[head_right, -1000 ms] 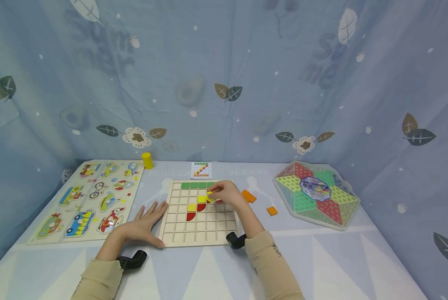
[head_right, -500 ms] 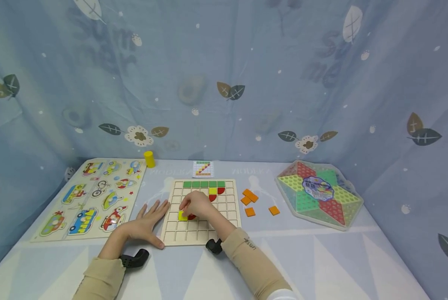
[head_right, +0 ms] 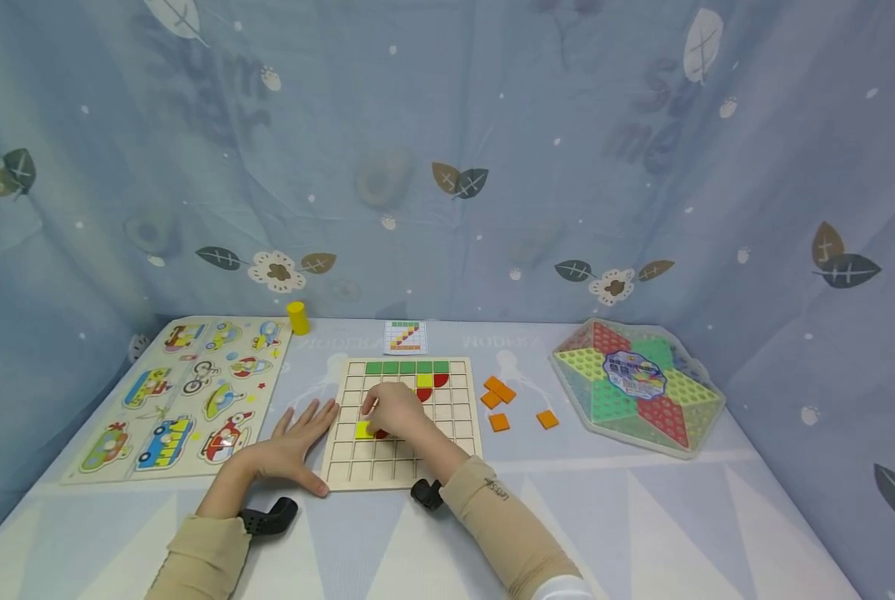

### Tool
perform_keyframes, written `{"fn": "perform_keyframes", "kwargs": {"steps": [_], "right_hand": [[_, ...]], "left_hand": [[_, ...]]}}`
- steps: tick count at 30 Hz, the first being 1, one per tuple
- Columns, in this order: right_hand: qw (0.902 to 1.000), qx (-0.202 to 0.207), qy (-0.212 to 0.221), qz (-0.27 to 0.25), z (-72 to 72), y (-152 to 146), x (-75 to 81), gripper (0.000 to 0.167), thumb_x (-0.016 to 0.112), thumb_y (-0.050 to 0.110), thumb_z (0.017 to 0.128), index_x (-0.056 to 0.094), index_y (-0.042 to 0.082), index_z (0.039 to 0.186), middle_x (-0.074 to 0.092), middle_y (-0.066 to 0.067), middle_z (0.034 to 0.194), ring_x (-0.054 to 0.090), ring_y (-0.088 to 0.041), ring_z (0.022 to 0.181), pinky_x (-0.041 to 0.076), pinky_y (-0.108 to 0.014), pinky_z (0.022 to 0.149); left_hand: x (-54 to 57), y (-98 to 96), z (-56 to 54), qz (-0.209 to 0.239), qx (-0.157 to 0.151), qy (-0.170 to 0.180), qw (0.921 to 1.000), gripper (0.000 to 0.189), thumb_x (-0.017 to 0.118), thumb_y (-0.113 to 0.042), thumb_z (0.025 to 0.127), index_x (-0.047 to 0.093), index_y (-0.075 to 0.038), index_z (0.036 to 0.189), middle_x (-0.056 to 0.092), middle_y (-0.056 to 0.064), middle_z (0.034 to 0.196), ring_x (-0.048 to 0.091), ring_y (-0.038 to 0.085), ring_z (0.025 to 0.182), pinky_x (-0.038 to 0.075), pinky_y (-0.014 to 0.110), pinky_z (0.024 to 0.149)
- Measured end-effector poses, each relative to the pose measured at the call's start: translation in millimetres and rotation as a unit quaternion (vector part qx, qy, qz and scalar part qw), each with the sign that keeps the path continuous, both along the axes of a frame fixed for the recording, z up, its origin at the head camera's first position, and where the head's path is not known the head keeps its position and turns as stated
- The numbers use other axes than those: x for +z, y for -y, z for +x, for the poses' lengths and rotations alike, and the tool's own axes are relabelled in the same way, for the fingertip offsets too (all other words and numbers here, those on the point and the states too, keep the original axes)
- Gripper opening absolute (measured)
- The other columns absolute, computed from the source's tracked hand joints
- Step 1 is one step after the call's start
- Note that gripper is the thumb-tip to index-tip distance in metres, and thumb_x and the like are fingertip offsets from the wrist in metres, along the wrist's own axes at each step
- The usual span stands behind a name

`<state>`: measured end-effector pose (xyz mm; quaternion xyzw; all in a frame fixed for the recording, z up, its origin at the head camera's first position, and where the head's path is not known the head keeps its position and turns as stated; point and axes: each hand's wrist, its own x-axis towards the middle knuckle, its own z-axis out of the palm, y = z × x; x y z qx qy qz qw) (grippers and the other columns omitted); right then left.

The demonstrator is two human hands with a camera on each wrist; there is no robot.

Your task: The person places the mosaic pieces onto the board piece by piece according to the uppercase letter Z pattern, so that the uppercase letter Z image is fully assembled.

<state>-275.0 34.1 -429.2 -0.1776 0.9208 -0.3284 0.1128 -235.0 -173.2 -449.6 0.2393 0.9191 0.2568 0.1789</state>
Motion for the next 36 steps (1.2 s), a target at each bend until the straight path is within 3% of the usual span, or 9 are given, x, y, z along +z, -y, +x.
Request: {"fn": "perform_keyframes", "kwargs": {"steps": [7,14,20,24,30,36], "right_hand": [[0.9957,-0.06,0.013,-0.07,-6.1,-35,9.8,0.013,0.072,0.009,0.077,0.068,0.007,0.089,0.06,-0.001,0.075,0.054,-0.016,0.066,0.044,-0.025,0.057],[0.9823,-0.159,0.002,-0.1,-14.4,-85,9.7,0.017,0.069,0.006,0.079,0.067,0.003,0.096,0.063,-0.007,0.085,0.056,-0.02,0.077,0.048,-0.033,0.066],[0.971,-0.233,-0.022,-0.048,-24.1,-123,2.0,0.02,0.065,0.005,0.08,0.067,0.005,0.1,0.062,-0.015,0.11,0.058,-0.03,0.095,0.048,-0.04,0.077],[0.9672,-0.253,-0.019,0.006,-28.5,-137,-2.8,0.027,0.062,0.006,0.082,0.066,0.006,0.108,0.058,-0.018,0.119,0.058,-0.031,0.096,0.048,-0.04,0.077],[0.9646,-0.248,-0.001,0.09,-31.5,-142,-5.8,0.033,0.064,0.009,0.082,0.065,0.006,0.115,0.063,-0.016,0.113,0.06,-0.027,0.088,0.048,-0.034,0.068],[0.9602,-0.253,-0.022,0.116,-32.7,-141,-4.5,0.03,0.06,0.005,0.082,0.067,0.005,0.112,0.066,-0.012,0.096,0.058,-0.024,0.076,0.046,-0.032,0.06]], "left_hand": [[-0.6,0.6,-0.5,0.008,0.004,-0.002,1.0,0.126,0.083,-0.046,0.056,0.01,0.003,0.146,0.006,0.019,0.153,-0.004,0.04,0.139,-0.012,0.058,0.106],[-1.0,-0.1,-0.3,0.01,0.008,-0.001,0.9999,0.126,0.083,-0.046,0.055,0.01,0.002,0.146,0.006,0.02,0.153,-0.004,0.04,0.139,-0.012,0.058,0.106],[-4.0,1.1,-1.2,0.008,0.009,-0.003,0.9999,0.127,0.082,-0.049,0.054,0.011,0.001,0.147,0.006,0.018,0.154,-0.005,0.039,0.14,-0.011,0.058,0.106],[-4.9,1.8,-1.0,0.006,0.009,-0.005,0.9999,0.127,0.082,-0.049,0.054,0.012,0.001,0.147,0.007,0.018,0.154,-0.004,0.039,0.14,-0.01,0.058,0.106],[-4.7,1.9,-1.3,0.006,0.005,-0.003,1.0,0.124,0.082,-0.049,0.056,0.013,-0.001,0.147,0.004,0.019,0.154,-0.005,0.04,0.139,-0.011,0.058,0.106],[-3.6,1.4,-1.3,0.008,0.006,0.0,0.9999,0.124,0.082,-0.049,0.056,0.012,-0.002,0.148,0.003,0.018,0.154,-0.006,0.039,0.14,-0.012,0.057,0.106]]}}
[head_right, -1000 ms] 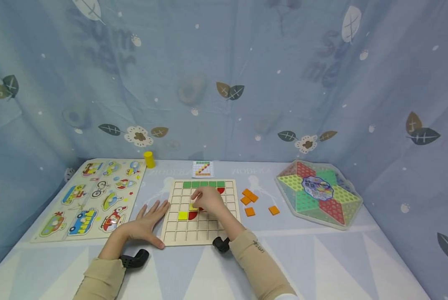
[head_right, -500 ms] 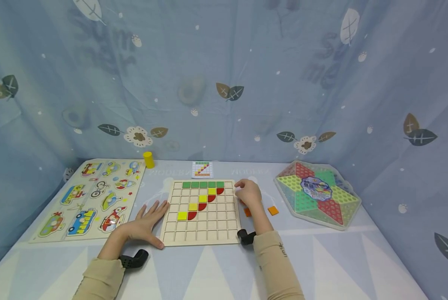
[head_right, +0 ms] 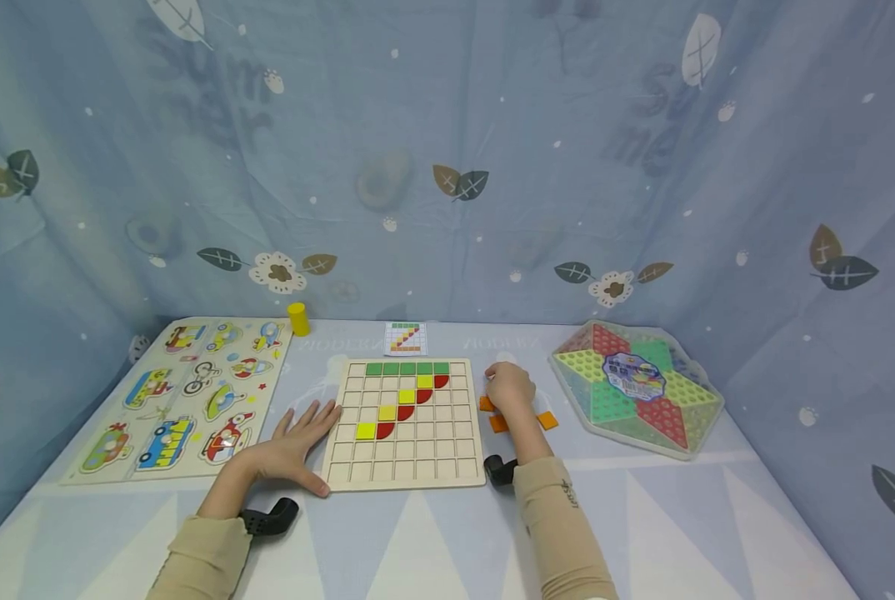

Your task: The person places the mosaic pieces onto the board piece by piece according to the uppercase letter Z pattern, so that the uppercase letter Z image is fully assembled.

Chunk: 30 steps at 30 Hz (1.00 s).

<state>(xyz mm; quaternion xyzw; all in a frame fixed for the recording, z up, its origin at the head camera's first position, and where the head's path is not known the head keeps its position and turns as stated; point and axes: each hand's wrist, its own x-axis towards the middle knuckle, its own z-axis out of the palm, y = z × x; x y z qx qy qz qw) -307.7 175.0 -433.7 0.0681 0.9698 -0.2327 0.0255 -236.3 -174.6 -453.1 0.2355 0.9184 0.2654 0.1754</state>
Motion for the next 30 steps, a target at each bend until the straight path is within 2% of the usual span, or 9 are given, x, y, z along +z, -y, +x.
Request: {"fn": "perform_keyframes", "kwargs": {"steps": [5,10,12,15,19,22,27,30], "right_hand": [[0.9989,0.0,-0.03,-0.036,2.0,3,3.0,0.03,0.061,0.0,0.081,0.066,0.002,0.111,0.064,-0.01,0.081,0.055,-0.02,0.064,0.044,-0.028,0.055],[0.9901,0.02,-0.058,-0.127,11.0,17,12.5,0.03,0.071,0.007,0.079,0.067,0.001,0.108,0.062,-0.009,0.08,0.053,-0.017,0.061,0.041,-0.025,0.052],[0.9816,0.034,-0.052,-0.181,15.7,27,16.6,0.028,0.072,0.01,0.079,0.068,0.002,0.105,0.061,-0.009,0.081,0.053,-0.019,0.061,0.042,-0.026,0.052],[0.9632,0.06,-0.024,-0.261,22.0,44,20.3,0.025,0.071,0.008,0.08,0.068,0.0,0.103,0.061,-0.009,0.081,0.056,-0.021,0.065,0.049,-0.031,0.057],[0.9412,0.092,0.02,-0.324,27.5,65,18.7,0.021,0.069,0.008,0.081,0.068,-0.002,0.1,0.065,-0.008,0.083,0.062,-0.024,0.071,0.054,-0.035,0.067],[0.9323,0.125,0.041,-0.337,31.6,80,14.2,0.02,0.068,0.01,0.083,0.069,-0.001,0.099,0.066,-0.008,0.085,0.063,-0.023,0.069,0.055,-0.032,0.065],[0.9284,0.178,0.064,-0.32,40.0,100,7.7,0.017,0.068,0.015,0.084,0.071,0.005,0.097,0.066,-0.004,0.08,0.057,-0.016,0.061,0.052,-0.027,0.059],[0.9245,0.2,0.081,-0.314,44.2,110,4.6,0.015,0.068,0.015,0.084,0.072,0.007,0.096,0.066,-0.003,0.082,0.057,-0.013,0.064,0.052,-0.026,0.06]], "left_hand": [[-0.4,-0.2,-0.5,-0.003,0.003,0.002,1.0,0.125,0.081,-0.049,0.056,0.012,-0.002,0.148,0.004,0.018,0.154,-0.006,0.038,0.14,-0.012,0.057,0.106],[-0.7,-0.2,-0.8,-0.002,0.001,0.002,1.0,0.125,0.081,-0.05,0.056,0.011,-0.001,0.148,0.003,0.019,0.154,-0.006,0.039,0.14,-0.012,0.057,0.106],[-0.8,-0.2,-0.8,-0.001,0.0,0.002,1.0,0.125,0.081,-0.049,0.056,0.011,-0.001,0.147,0.003,0.019,0.154,-0.006,0.039,0.14,-0.012,0.058,0.106],[-1.2,-0.1,-0.8,-0.001,-0.002,0.002,1.0,0.125,0.081,-0.049,0.056,0.012,-0.001,0.147,0.003,0.019,0.154,-0.006,0.039,0.139,-0.012,0.058,0.106],[-1.6,-0.1,-1.7,-0.004,-0.003,0.001,1.0,0.125,0.081,-0.05,0.056,0.012,-0.001,0.148,0.004,0.019,0.154,-0.006,0.039,0.14,-0.012,0.058,0.106],[-1.7,-0.1,-2.3,-0.006,-0.002,0.001,1.0,0.125,0.081,-0.05,0.056,0.012,-0.002,0.148,0.004,0.019,0.154,-0.006,0.039,0.14,-0.012,0.058,0.106],[-0.9,-0.2,-2.3,-0.008,-0.002,0.003,1.0,0.125,0.081,-0.05,0.056,0.011,-0.001,0.147,0.004,0.019,0.154,-0.006,0.039,0.14,-0.012,0.058,0.106],[-0.4,-0.2,-2.0,-0.01,-0.003,0.004,0.9999,0.124,0.081,-0.05,0.057,0.012,-0.001,0.147,0.004,0.019,0.154,-0.006,0.039,0.14,-0.012,0.058,0.106]]}}
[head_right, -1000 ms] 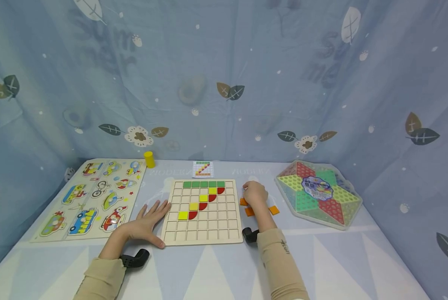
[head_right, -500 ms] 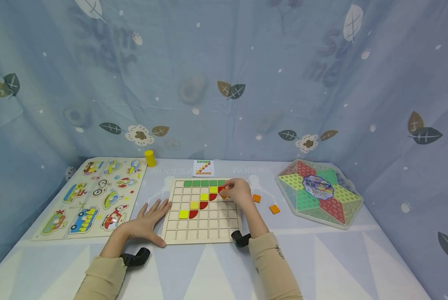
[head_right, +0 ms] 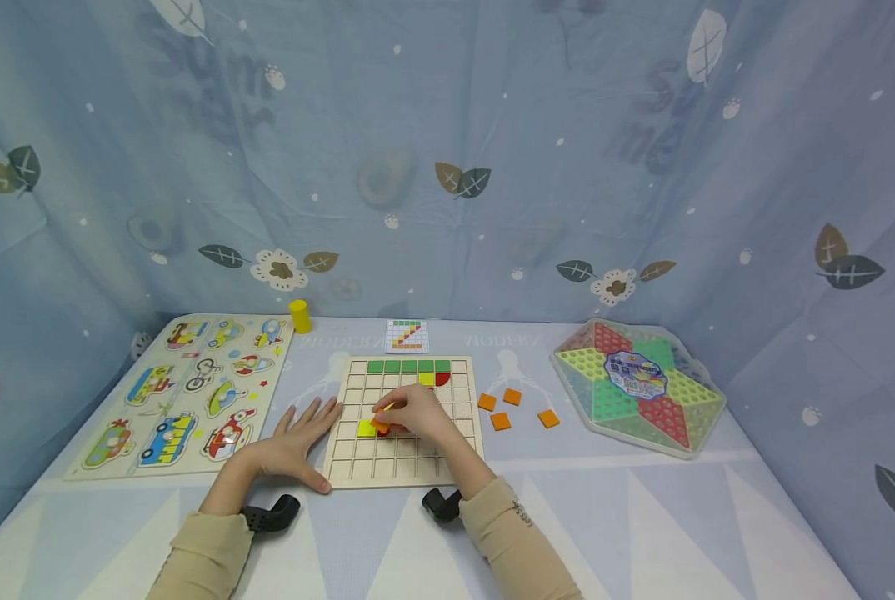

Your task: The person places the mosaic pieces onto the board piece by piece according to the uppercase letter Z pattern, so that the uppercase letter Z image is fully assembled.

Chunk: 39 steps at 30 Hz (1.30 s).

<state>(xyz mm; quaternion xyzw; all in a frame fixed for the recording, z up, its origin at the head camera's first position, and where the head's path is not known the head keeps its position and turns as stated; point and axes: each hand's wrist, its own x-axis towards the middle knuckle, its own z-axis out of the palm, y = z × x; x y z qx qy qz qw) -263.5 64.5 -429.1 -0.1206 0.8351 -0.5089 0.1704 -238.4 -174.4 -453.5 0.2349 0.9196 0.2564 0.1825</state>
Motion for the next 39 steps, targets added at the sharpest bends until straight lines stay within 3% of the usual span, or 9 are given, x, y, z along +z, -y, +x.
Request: {"fn": "perform_keyframes", "kwargs": {"steps": [4,11,17,21,25,29,33,39], "right_hand": [[0.9988,0.035,-0.015,0.031,3.4,10,-4.2,0.013,0.068,0.011,0.083,0.073,0.009,0.096,0.064,0.0,0.083,0.057,-0.01,0.071,0.05,-0.022,0.065],[0.9918,0.048,-0.065,0.099,9.2,24,-5.5,0.006,0.073,0.005,0.076,0.069,0.008,0.08,0.06,0.002,0.066,0.053,-0.01,0.061,0.044,-0.021,0.056],[0.9755,0.054,-0.12,0.176,13.5,32,-3.7,0.006,0.077,0.009,0.073,0.072,0.012,0.071,0.059,0.007,0.063,0.05,-0.008,0.06,0.041,-0.02,0.057],[0.9688,0.054,-0.139,0.198,15.3,33,-3.4,0.009,0.078,0.009,0.071,0.07,0.013,0.069,0.057,0.008,0.061,0.048,-0.008,0.058,0.04,-0.02,0.055],[0.9687,0.054,-0.14,0.198,15.7,33,-3.5,0.01,0.079,0.009,0.071,0.069,0.012,0.072,0.054,0.006,0.06,0.047,-0.008,0.055,0.039,-0.02,0.052],[0.9781,0.045,-0.113,0.169,13.6,26,-2.4,0.01,0.078,0.013,0.073,0.068,0.013,0.077,0.055,0.004,0.063,0.049,-0.01,0.057,0.04,-0.021,0.052],[0.987,0.015,-0.091,0.131,8.7,10,1.9,0.009,0.075,0.014,0.075,0.068,0.012,0.08,0.057,0.002,0.066,0.052,-0.013,0.058,0.043,-0.023,0.051],[0.9878,-0.037,-0.102,0.111,1.2,-22,12.1,0.01,0.073,0.011,0.077,0.069,0.007,0.085,0.059,-0.001,0.072,0.053,-0.015,0.058,0.045,-0.025,0.053]], "left_hand": [[0.4,-0.2,-0.1,0.0,-0.003,0.001,1.0,0.123,0.08,-0.05,0.058,0.012,0.0,0.147,0.004,0.019,0.154,-0.006,0.039,0.139,-0.012,0.059,0.105],[0.3,0.3,0.6,0.002,-0.002,0.001,1.0,0.123,0.081,-0.05,0.059,0.012,-0.001,0.147,0.003,0.019,0.154,-0.006,0.039,0.139,-0.012,0.059,0.105],[0.8,-0.1,2.2,0.005,0.002,0.002,1.0,0.122,0.081,-0.048,0.058,0.013,-0.001,0.147,0.004,0.02,0.154,-0.006,0.04,0.139,-0.011,0.059,0.106],[0.4,0.0,1.4,0.005,0.001,0.003,1.0,0.123,0.081,-0.049,0.058,0.012,-0.001,0.147,0.004,0.019,0.154,-0.006,0.039,0.139,-0.012,0.059,0.106],[-0.3,0.6,1.3,0.005,0.002,0.0,1.0,0.123,0.081,-0.049,0.058,0.012,-0.001,0.147,0.004,0.019,0.154,-0.006,0.04,0.139,-0.012,0.059,0.106],[-1.6,0.8,1.1,0.004,0.001,-0.004,1.0,0.123,0.081,-0.049,0.058,0.012,-0.001,0.147,0.004,0.019,0.154,-0.006,0.04,0.139,-0.012,0.059,0.106],[-2.3,0.6,1.5,0.008,-0.002,-0.003,1.0,0.123,0.081,-0.05,0.058,0.012,0.0,0.147,0.004,0.02,0.153,-0.006,0.04,0.139,-0.012,0.059,0.105],[-2.0,1.0,1.6,0.014,-0.002,-0.002,0.9999,0.124,0.081,-0.049,0.057,0.012,0.0,0.147,0.004,0.021,0.153,-0.006,0.041,0.139,-0.012,0.059,0.105]]}}
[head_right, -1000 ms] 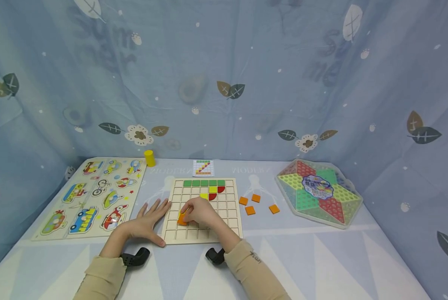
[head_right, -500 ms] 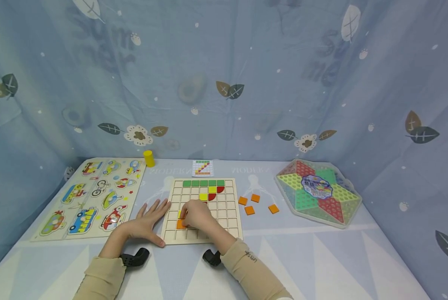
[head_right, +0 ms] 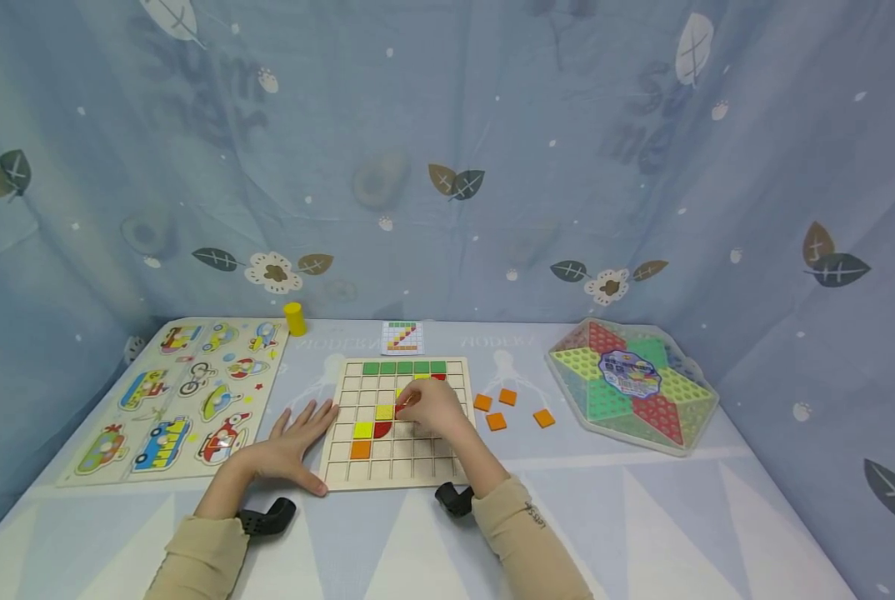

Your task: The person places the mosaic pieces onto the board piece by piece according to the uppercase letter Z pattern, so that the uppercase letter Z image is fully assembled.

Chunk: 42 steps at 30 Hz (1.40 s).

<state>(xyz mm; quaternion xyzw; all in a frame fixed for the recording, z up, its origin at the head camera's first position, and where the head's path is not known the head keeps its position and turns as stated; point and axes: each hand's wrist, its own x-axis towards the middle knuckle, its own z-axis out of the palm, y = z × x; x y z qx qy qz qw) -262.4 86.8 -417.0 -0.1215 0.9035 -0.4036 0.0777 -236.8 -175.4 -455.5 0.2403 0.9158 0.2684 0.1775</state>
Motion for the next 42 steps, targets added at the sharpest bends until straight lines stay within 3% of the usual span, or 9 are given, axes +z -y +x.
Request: {"fn": "perform_keyframes", "kwargs": {"steps": [11,16,21,28,36,42], "right_hand": [[0.9919,-0.126,0.012,-0.002,-9.3,-51,0.9,0.017,0.069,0.003,0.078,0.068,0.004,0.095,0.065,-0.007,0.089,0.058,-0.022,0.081,0.048,-0.032,0.066],[0.9852,-0.158,-0.005,0.065,-15.0,-72,-5.1,0.021,0.066,-0.002,0.077,0.069,0.006,0.097,0.065,-0.011,0.099,0.06,-0.026,0.089,0.05,-0.037,0.072],[0.9761,-0.165,0.001,0.141,-19.0,-86,-11.7,0.022,0.067,-0.001,0.076,0.069,0.009,0.096,0.064,-0.011,0.1,0.058,-0.027,0.088,0.047,-0.04,0.074],[0.9716,-0.165,0.012,0.169,-22.0,-91,-14.4,0.025,0.067,-0.001,0.074,0.069,0.008,0.097,0.065,-0.009,0.093,0.058,-0.022,0.077,0.047,-0.033,0.064],[0.9735,-0.162,0.005,0.161,-23.2,-89,-15.2,0.019,0.066,0.002,0.075,0.069,0.006,0.094,0.062,-0.008,0.084,0.055,-0.021,0.07,0.045,-0.032,0.06],[0.9805,-0.167,-0.001,0.104,-20.6,-82,-7.7,0.015,0.065,0.013,0.082,0.069,0.003,0.093,0.062,-0.011,0.087,0.054,-0.021,0.072,0.045,-0.032,0.063]], "left_hand": [[-0.6,-0.5,0.5,-0.001,0.003,0.0,1.0,0.124,0.081,-0.049,0.057,0.012,0.0,0.147,0.004,0.021,0.153,-0.006,0.04,0.139,-0.012,0.059,0.105],[-0.4,-1.2,-0.1,-0.003,0.005,0.002,1.0,0.124,0.081,-0.05,0.057,0.012,-0.001,0.147,0.004,0.02,0.153,-0.007,0.04,0.139,-0.012,0.059,0.105],[1.4,-1.0,-0.7,-0.003,0.004,0.003,1.0,0.124,0.081,-0.049,0.057,0.012,-0.001,0.147,0.003,0.02,0.153,-0.007,0.04,0.139,-0.013,0.058,0.105],[2.2,-0.8,-0.1,-0.001,0.004,0.003,1.0,0.123,0.081,-0.049,0.057,0.012,0.0,0.147,0.003,0.02,0.153,-0.007,0.04,0.139,-0.012,0.059,0.105],[2.2,-0.3,0.5,0.006,0.004,0.002,1.0,0.123,0.081,-0.048,0.057,0.012,0.001,0.147,0.004,0.021,0.153,-0.006,0.041,0.139,-0.012,0.059,0.105],[2.5,-0.9,1.2,0.005,0.004,0.001,1.0,0.124,0.081,-0.048,0.057,0.012,0.0,0.147,0.004,0.021,0.153,-0.006,0.041,0.139,-0.012,0.059,0.105]]}}
